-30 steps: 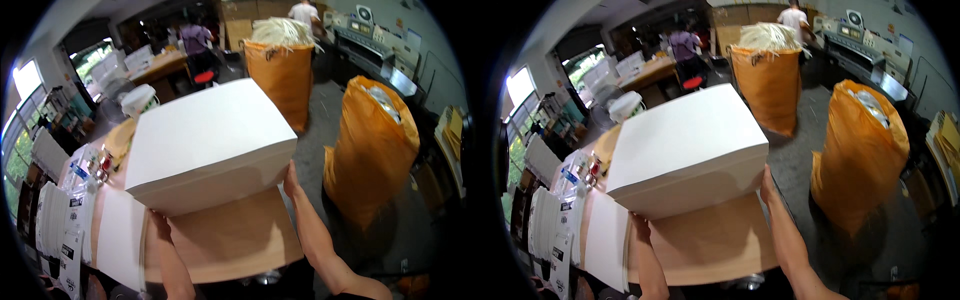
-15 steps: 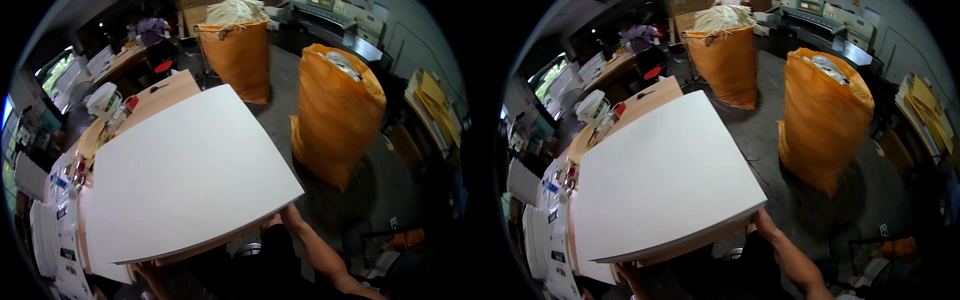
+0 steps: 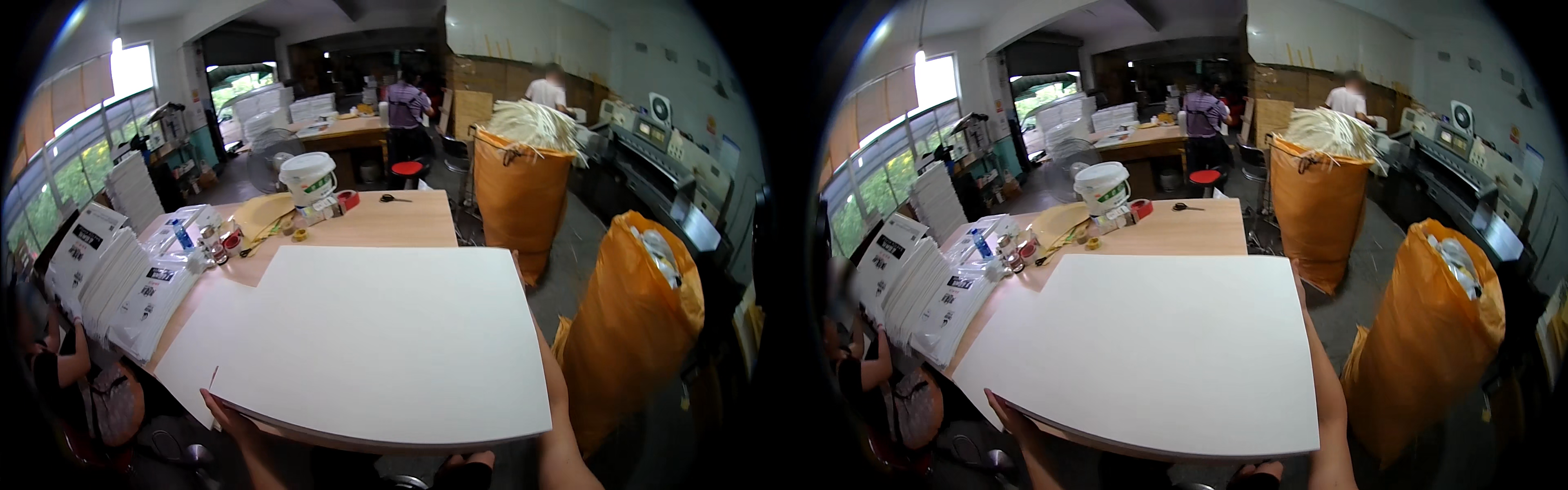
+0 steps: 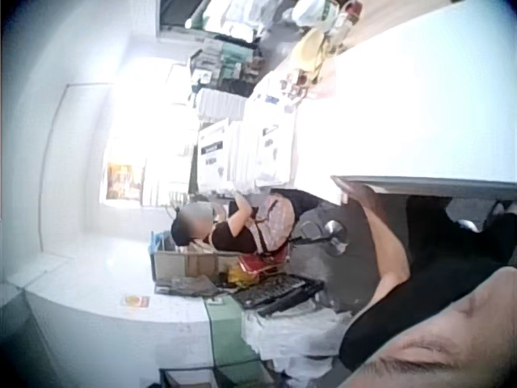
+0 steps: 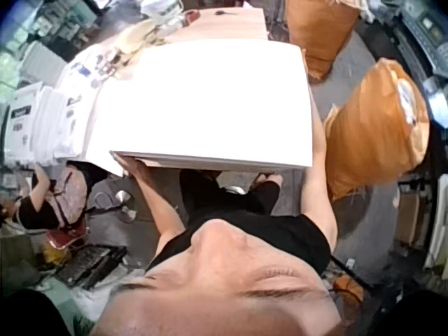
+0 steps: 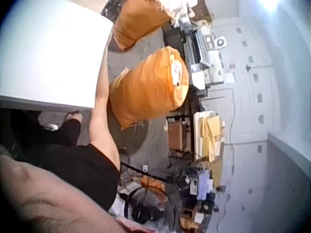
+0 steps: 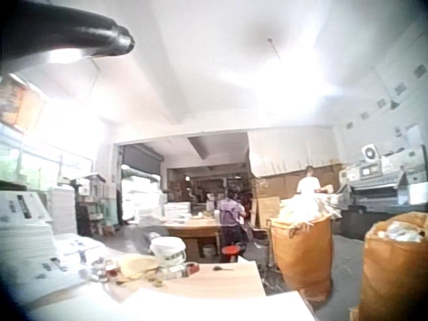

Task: The person flips through and counts a stack of white paper boards on a table, then moves the stack aside after a new larger stack is delivered by another person.

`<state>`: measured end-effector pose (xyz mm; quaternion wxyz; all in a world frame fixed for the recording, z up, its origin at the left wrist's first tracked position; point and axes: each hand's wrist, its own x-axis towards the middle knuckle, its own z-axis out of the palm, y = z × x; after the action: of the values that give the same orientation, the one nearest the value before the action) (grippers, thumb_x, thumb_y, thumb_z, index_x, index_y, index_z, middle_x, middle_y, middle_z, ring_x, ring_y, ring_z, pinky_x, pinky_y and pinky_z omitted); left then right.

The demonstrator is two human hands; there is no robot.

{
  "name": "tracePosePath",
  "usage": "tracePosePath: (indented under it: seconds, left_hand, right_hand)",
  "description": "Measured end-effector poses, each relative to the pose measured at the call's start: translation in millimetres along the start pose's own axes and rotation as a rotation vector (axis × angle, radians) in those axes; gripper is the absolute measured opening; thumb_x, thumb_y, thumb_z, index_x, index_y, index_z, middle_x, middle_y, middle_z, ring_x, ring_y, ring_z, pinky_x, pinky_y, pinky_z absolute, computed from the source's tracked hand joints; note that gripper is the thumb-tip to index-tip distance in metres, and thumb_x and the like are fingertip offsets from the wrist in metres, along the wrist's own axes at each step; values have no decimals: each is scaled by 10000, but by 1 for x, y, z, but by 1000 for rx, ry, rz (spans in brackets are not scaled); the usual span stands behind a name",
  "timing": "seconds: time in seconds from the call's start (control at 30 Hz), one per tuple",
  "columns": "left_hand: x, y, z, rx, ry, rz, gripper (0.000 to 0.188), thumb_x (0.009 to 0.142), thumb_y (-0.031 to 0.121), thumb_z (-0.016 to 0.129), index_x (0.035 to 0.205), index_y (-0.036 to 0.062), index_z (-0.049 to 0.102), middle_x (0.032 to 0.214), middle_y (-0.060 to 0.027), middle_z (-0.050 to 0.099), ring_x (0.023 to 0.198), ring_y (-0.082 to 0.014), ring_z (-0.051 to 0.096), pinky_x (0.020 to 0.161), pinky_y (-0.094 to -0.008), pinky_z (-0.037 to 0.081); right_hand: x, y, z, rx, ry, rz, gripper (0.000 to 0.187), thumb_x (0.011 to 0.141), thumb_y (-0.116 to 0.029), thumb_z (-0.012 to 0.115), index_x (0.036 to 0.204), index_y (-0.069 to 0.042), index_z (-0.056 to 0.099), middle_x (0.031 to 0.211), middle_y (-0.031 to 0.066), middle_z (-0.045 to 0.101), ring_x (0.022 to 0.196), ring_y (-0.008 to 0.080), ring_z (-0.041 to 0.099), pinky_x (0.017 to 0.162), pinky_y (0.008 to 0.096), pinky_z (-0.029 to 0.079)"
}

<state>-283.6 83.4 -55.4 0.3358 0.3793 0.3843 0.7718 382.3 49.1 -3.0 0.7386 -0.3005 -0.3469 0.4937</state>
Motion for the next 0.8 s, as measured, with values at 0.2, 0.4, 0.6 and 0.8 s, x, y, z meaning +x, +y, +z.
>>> tracePosePath:
  seconds: [0.2,0.4,0.6,0.8]
  left_hand:
    - [-12,7,15,154,-80,88,797,1068,560,402,1607,46,119,1590,-188,332,1423,-309,385,1171,-431,311]
    - [-19,34,44,23,-40,28,774,1080,533,392,1593,6,154,1564,-187,383,1400,-277,425,1170,-416,318]
    - [-7,28,43,-254,-126,-99,684,1107,496,311,1584,18,202,1507,-172,460,1330,-257,490,1143,-414,352]
    - [-6,30,8,-343,-9,-476,663,1085,521,361,1495,2,410,1478,-212,486,1332,-308,498,1143,-449,369]
  right_hand:
    - [13,-6,-34,35,-75,-11,674,1073,-595,317,1253,-7,592,1206,110,647,1111,215,630,963,364,515]
    - [18,-3,-34,84,-154,-71,670,1083,-570,321,1119,-11,689,1015,92,728,928,196,710,828,324,585]
    - [7,-5,6,199,194,55,627,1083,-565,333,1169,-42,667,1091,93,712,985,194,687,876,343,560]
    - [-160,46,-13,-384,398,-84,700,1091,-578,233,1305,-39,625,1172,73,678,1038,153,621,958,324,485]
